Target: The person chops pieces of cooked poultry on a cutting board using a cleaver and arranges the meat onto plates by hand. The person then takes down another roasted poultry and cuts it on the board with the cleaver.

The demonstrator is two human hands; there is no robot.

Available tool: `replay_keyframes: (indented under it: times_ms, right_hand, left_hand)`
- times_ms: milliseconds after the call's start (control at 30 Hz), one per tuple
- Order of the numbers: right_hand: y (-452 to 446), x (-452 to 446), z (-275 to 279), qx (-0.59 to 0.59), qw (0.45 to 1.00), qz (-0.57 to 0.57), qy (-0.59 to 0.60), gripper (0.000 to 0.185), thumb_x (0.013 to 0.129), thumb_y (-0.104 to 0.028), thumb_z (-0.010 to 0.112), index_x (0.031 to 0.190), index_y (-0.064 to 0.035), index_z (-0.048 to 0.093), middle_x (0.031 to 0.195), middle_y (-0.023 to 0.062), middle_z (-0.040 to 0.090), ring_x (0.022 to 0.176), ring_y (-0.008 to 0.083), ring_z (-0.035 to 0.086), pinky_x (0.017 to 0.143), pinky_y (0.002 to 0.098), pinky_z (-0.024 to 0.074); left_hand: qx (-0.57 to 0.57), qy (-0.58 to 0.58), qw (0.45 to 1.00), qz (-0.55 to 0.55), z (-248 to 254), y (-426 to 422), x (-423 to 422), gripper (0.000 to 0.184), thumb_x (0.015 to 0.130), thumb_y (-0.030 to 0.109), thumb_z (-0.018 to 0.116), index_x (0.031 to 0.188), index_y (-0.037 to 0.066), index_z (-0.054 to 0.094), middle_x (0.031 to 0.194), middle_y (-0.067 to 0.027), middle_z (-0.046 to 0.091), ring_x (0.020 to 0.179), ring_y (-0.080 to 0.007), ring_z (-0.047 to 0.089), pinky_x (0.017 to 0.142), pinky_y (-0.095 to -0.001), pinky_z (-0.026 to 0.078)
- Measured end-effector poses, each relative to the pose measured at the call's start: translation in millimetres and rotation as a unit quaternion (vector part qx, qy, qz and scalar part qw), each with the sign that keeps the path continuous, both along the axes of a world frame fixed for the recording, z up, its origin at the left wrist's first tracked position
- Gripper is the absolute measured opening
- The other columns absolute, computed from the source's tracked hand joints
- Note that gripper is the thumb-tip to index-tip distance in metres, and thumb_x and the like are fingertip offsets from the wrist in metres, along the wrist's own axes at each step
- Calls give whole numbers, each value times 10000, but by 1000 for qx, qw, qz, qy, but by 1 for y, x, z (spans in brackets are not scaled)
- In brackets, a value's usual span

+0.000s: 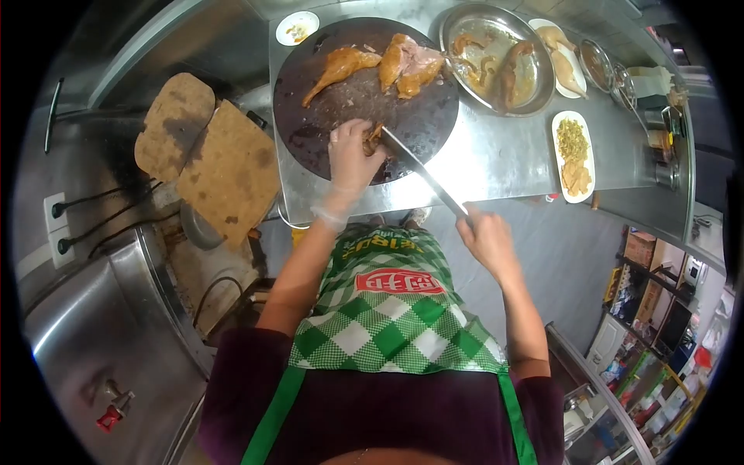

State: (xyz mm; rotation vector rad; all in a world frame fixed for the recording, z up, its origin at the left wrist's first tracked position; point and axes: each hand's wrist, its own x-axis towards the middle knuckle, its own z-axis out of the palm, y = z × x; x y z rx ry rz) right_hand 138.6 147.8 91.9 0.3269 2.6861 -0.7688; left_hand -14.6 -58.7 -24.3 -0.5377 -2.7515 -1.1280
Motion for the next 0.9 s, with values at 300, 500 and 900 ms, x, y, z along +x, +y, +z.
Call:
replay_keyframes:
  times_ms: [300,500,900]
  right_hand:
    - [10,5,-19,-224,961,-141,-83,241,900,-203,556,969,20,615,506,66,533,385,164,518,405,300,415]
    - [13,19,-31,-426,859,-259,-117,188,909,-177,532,907,4,584,488,17,471,339,121,447,349,260,364]
    - [-39,-14,-94,-577,756,-290,-108,196,906,-200,544,797,-39,513,520,45,500,374,168,502,366,296,399]
  left_hand:
    - [-10,18,999,-27,-15,-28,1,416,757,115,650,1147,6,554,1213,-150,510,1103,-355,453,972,-438,377]
    - [-2,44,996,-78,-8,-4,5,624,814,294,688,1308,9,436,1313,-171,439,1205,-370,400,1034,-428,348]
    - [100,-5,995,13,-11,58,19,441,869,178,618,1259,5,509,1311,-189,463,1241,-361,392,1040,-461,318]
